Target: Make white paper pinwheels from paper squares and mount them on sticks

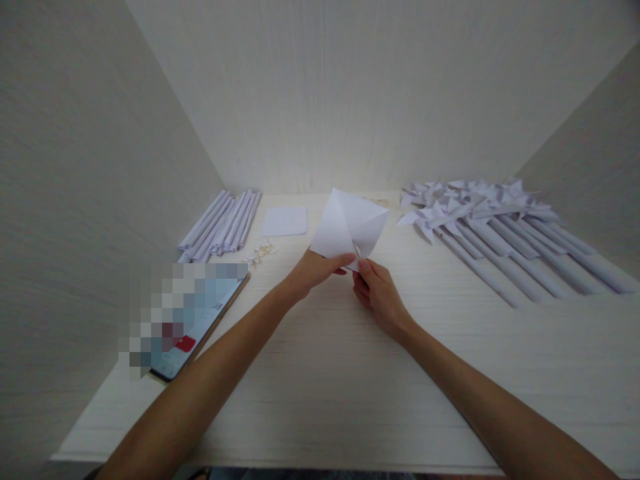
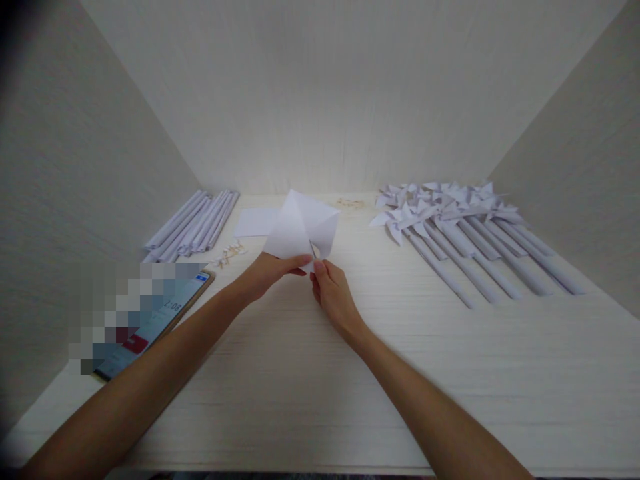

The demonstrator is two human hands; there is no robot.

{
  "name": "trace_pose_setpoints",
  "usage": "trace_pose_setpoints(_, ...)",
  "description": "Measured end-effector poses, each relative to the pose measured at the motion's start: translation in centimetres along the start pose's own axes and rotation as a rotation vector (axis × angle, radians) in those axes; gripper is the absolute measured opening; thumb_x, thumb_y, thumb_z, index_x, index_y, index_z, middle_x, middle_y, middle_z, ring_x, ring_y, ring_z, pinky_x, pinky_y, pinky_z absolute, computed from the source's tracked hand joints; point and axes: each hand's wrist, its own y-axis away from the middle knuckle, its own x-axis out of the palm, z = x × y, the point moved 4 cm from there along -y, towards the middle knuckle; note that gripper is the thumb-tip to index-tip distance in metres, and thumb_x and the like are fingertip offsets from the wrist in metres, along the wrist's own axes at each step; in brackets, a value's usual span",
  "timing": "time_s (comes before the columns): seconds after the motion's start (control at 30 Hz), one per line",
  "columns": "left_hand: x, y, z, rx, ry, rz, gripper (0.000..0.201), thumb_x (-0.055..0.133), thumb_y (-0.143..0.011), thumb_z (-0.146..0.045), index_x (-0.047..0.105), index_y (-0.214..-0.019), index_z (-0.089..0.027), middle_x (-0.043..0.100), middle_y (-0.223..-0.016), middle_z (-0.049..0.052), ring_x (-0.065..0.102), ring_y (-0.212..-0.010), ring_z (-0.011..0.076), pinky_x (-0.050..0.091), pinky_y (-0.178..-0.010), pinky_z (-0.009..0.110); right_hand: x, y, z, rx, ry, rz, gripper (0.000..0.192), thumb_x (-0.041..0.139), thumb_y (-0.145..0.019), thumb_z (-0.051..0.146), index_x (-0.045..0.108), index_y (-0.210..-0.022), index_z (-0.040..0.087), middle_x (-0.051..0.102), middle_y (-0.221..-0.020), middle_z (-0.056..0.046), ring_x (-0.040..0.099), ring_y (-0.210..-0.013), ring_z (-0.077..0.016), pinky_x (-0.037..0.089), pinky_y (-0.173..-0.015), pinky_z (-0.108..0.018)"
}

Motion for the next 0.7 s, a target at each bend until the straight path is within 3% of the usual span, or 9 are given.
trace_pose_setpoints(0.13, -0.8, -0.3, -0.6, 0.031, 0.034, -0.030, 0.028, 0.067, -0.054, -0.024, 0.060, -0.078, -0.013, 0.064, -0.078, 0.005, 0.057, -0.066, 0.0129, 0.048, -0.055, 0.024, 0.0, 0.1, 0.1, 0.000, 0.024, -0.014, 0.033, 0.047, -0.075, 0.043, 0.038, -0.055, 0.018, 0.028, -0.040, 0.010, 0.020, -0.031, -0.0024, 0.013, -0.030, -0.017)
trace_pose_setpoints(0.27, -2.7, -0.8, -1.7, 0.131, 0.025, -0.163, 0.019, 0.064, -0.056, -0.024, 0.057, -0.070, -0.012, 0.057, -0.061, 0.000, 0.050, -0.050, 0.0074, 0.036, -0.040, 0.017, 0.0, 0.1, 0.1, -0.005, 0.056, 0.002, 0.033, 0.045, -0.076, 0.041, 0.037, -0.054, 0.018, 0.026, -0.039, 0.010, 0.020, -0.031, -0.0025, 0.013, -0.030, -0.016)
trace_pose_setpoints(0.5, -3.6, -1.2, -2.0, 0.084, -0.023, -0.109, 0.019, 0.063, -0.058, -0.016, 0.047, -0.050, -0.012, 0.040, -0.039, -0.006, 0.032, -0.033, 0.0010, 0.020, -0.033, 0.014, -0.1, -0.1, 0.0, -0.015, 0.053, 0.013, 0.032, 0.043, -0.077, 0.040, 0.038, -0.054, 0.018, 0.025, -0.038, 0.010, 0.020, -0.031, -0.0021, 0.013, -0.030, -0.016)
trace_pose_setpoints(0.6, -3.4, -1.2, -1.9, 0.050, 0.098, -0.140, 0.016, 0.055, -0.067, -0.019, 0.049, -0.054, -0.011, 0.047, -0.042, -0.002, 0.041, -0.034, 0.0043, 0.030, -0.035, 0.016, -0.1, 0.0, -0.1, -0.015, 0.050, 0.015, 0.032, 0.042, -0.078, 0.040, 0.038, -0.055, 0.018, 0.025, -0.038, 0.011, 0.019, -0.030, -0.0020, 0.012, -0.030, -0.016)
trace_pose_setpoints(0.7, -3.0, -1.2, -1.8, 0.018, 0.254, -0.165, 0.016, 0.047, -0.072, -0.018, 0.054, -0.062, -0.008, 0.058, -0.056, 0.004, 0.053, -0.046, 0.0089, 0.044, -0.047, 0.021, -0.1, 0.1, -0.1, -0.017, 0.045, 0.021, 0.032, 0.043, -0.077, 0.041, 0.039, -0.056, 0.018, 0.025, -0.038, 0.011, 0.019, -0.030, -0.0020, 0.013, -0.030, -0.016)
